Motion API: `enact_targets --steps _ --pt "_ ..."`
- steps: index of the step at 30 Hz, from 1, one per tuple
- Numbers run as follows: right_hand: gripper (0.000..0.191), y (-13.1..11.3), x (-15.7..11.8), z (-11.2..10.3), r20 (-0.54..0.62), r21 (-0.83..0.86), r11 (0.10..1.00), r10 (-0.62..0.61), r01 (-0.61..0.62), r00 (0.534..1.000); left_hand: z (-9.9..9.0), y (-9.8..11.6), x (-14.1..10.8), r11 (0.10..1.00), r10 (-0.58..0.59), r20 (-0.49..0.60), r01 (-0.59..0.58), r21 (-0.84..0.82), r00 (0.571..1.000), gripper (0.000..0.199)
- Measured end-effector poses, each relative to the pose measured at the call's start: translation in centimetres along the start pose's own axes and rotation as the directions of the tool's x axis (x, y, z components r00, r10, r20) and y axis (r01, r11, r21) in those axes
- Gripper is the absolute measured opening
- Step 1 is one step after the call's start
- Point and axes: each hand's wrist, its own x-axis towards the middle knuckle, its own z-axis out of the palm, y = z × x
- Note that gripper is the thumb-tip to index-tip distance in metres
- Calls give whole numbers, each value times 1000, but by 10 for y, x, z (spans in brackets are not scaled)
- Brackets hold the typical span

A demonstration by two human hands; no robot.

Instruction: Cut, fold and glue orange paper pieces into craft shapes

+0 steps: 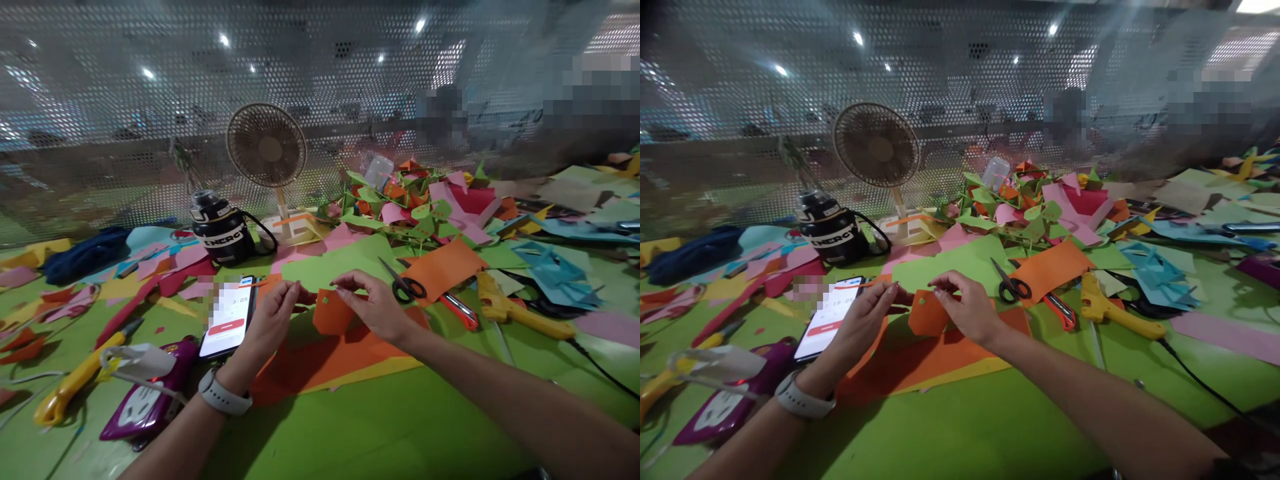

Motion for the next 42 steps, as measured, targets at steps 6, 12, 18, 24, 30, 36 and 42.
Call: enact_targets --steps 6,12,18,24,30,36,42 --pt "13 -1 1 -1 -10 1 1000 4 -4 1000 -1 1 -1 998 -55 -23 56 13 998 30" --pt "12 -2 0 -1 -10 -14 1000 -5 5 1000 0 7 -3 993 -121 -58 121 1 991 38" --pt "13 -3 0 -1 -24 -22 999 -24 24 999 -2 1 -4 997 -46 65 43 59 997 56" --pt "12 -5 -1 0 -13 -39 999 -12 11 1000 5 -5 -7 988 -123 294 87 130 948 35" --pt "14 -8 -2 2 4 -122 992 -21 21 1000 8 -2 -7 985 -169 298 150 87 939 36" --pt "27 -12 -3 2 41 -292 955 -29 40 999 11 -6 -12 988 -150 358 121 101 921 35" --pt "26 -7 -2 2 124 -394 895 -173 209 977 12 -4 -14 989 -124 433 74 130 893 30"
